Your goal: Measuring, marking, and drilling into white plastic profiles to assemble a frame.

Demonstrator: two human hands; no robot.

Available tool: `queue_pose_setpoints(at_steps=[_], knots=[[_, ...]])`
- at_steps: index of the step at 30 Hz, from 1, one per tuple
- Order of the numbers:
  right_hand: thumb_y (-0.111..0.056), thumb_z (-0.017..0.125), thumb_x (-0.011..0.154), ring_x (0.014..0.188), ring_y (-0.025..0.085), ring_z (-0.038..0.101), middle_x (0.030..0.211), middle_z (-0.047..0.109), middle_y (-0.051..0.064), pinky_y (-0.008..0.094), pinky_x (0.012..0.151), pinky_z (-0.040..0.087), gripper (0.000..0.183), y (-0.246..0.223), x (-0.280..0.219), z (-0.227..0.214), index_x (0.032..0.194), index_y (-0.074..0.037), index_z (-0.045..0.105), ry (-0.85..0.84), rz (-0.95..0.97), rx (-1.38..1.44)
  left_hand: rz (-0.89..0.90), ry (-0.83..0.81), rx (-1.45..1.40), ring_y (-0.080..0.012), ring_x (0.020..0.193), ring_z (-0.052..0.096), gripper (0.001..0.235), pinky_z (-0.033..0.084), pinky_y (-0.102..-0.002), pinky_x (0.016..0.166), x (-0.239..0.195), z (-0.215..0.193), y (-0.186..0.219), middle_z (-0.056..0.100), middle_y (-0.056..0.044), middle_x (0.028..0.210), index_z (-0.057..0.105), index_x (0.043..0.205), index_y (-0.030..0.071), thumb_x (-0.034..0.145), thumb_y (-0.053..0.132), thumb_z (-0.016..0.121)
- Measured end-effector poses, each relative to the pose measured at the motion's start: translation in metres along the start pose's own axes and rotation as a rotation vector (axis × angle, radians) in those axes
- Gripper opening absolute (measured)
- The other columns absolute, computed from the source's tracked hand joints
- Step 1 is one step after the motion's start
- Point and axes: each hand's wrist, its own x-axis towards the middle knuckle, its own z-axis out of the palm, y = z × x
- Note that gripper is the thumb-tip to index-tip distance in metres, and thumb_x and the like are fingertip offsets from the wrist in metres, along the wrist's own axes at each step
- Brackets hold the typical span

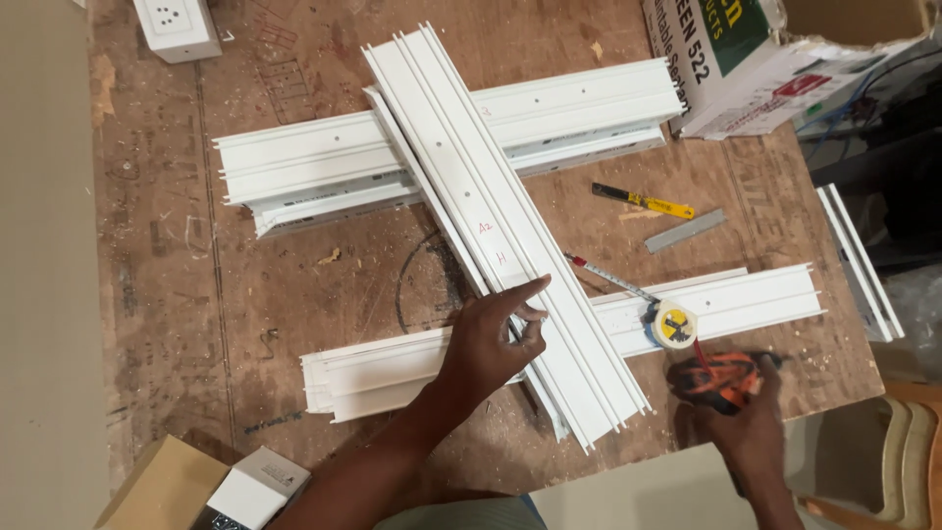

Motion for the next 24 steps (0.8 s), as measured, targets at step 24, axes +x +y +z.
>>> queue_pose_setpoints(at_steps=[24], knots=[[-0.011,0.085,0.077,0.093,0.014,0.074,0.11,0.077,0.001,0.032,0.086,0.061,0.066,-0.263,-0.108,-0.141,0.139,-0.023,0.065,-0.34,-0.244,-0.023,0.043,0.078,-0.089,-0.0186,0.086,0.074,0.068,0.058,-0.037,0.085,-0.006,0.007,-0.012,0.076,-0.007,0.093,0.062,0.14,0.013,0.076,0.0,0.079]])
